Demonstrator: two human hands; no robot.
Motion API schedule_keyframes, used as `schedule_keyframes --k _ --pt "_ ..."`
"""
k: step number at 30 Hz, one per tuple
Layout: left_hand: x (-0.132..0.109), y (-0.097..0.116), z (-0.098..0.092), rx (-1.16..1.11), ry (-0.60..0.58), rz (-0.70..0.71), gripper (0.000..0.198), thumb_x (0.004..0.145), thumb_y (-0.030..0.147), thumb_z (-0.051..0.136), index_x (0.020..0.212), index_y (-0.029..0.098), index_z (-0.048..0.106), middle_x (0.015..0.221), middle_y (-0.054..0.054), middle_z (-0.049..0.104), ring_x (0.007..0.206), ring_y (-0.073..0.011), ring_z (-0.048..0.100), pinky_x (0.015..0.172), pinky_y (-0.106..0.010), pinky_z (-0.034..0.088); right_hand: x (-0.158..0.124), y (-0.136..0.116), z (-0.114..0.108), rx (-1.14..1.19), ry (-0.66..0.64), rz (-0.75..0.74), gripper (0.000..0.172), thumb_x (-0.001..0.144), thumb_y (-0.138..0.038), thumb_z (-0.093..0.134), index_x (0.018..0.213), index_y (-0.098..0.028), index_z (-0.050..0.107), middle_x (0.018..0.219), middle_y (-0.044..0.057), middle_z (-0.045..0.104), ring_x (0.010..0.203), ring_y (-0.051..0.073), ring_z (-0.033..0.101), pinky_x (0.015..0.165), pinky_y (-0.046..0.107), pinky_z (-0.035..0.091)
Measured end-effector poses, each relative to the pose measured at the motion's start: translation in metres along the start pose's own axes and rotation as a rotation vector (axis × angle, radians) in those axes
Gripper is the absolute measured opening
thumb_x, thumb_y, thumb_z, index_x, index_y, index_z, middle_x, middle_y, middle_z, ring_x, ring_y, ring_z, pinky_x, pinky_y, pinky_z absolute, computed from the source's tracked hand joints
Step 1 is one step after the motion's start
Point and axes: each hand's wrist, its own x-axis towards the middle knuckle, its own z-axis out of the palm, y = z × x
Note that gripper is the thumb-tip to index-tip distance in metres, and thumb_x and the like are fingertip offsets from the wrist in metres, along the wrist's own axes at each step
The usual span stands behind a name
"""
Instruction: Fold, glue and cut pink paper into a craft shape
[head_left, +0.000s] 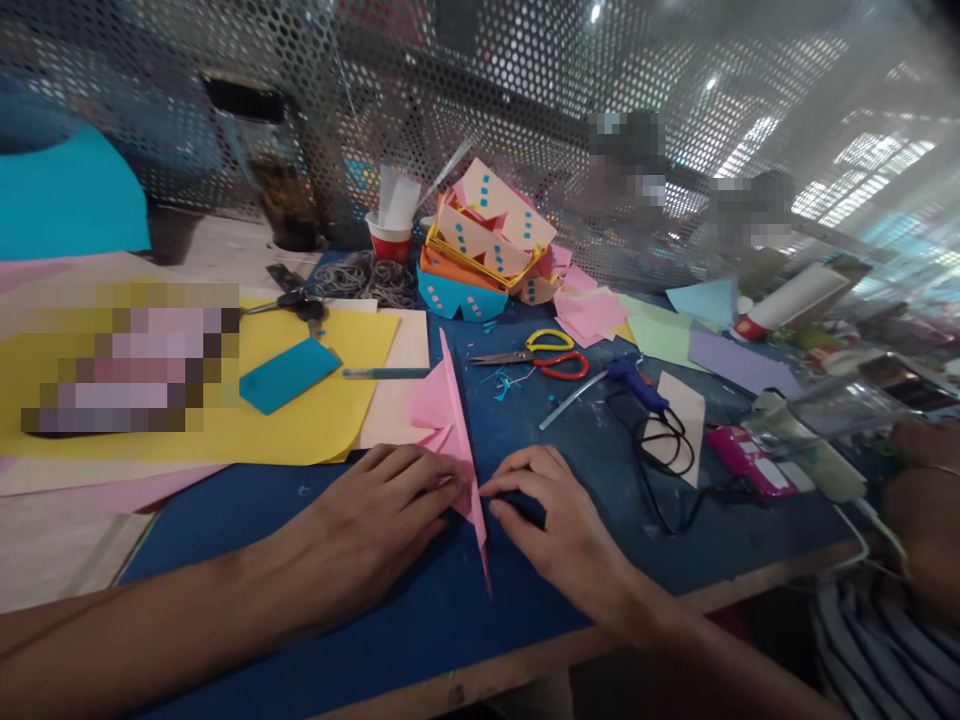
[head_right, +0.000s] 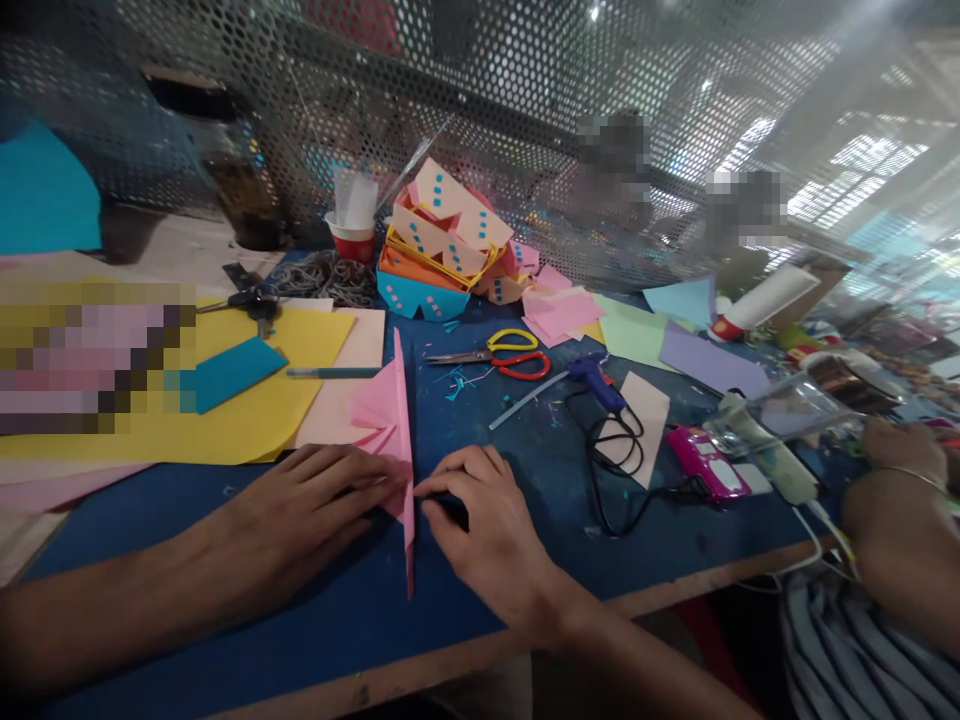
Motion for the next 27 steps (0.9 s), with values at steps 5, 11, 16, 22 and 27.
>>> schedule_keyframes --k 5,11,16,22,27 --pt "-0.001 -0.001 0.000 0.031 0.007 0.020 0.031 0.106 0.020 0.048 0.134 0.019 0.061 0.134 -0.009 0.072 0.113 -0.0274 0.065 0.095 -0.043 0.048 0.001 0.000 0.001 -0.030 0.000 -0.031 0.019 0.094 -0.011 0.072 0.104 -0.027 0.075 0.108 0.003 0.071 0.105 0.023 0.065 0.097 0.043 0.049" --pt "-0.005 -0.003 0.002 -0.025 -0.011 0.003 0.033 0.106 0.022 0.052 0.138 0.022 0.060 0.141 -0.006 0.070 0.120 -0.0267 0.062 0.100 -0.043 0.046 0.003 0.001 0.000 -0.017 -0.006 -0.033 0.018 0.093 -0.011 0.075 0.103 -0.027 0.074 0.108 0.002 0.071 0.105 0.022 0.065 0.097 0.043 0.048" --pt "-0.003 -0.005 0.003 -0.126 0.020 -0.042 0.030 0.107 0.025 0.054 0.136 0.023 0.061 0.140 -0.005 0.071 0.117 -0.0262 0.061 0.099 -0.043 0.047 0.003 0.002 0.000 0.015 -0.037 0.011 0.023 0.092 -0.011 0.076 0.106 -0.029 0.076 0.110 0.001 0.071 0.109 0.022 0.065 0.099 0.043 0.046" --pt "0.003 -0.014 0.007 -0.192 0.059 -0.032 0.023 0.104 0.027 0.060 0.125 0.024 0.067 0.132 -0.005 0.074 0.112 -0.0251 0.063 0.092 -0.040 0.048 0.004 0.001 0.003 0.008 -0.064 -0.008 0.019 0.094 -0.014 0.077 0.107 -0.029 0.075 0.110 0.000 0.073 0.108 0.022 0.067 0.099 0.042 0.044" --pt "0.010 -0.016 0.003 -0.058 0.064 0.039 0.012 0.104 0.023 0.060 0.112 0.021 0.069 0.124 -0.003 0.078 0.105 -0.0229 0.066 0.086 -0.037 0.045 0.004 -0.002 0.003 -0.113 -0.004 -0.111 0.012 0.096 -0.020 0.079 0.104 -0.024 0.072 0.106 0.001 0.075 0.104 0.022 0.068 0.092 0.039 0.042"
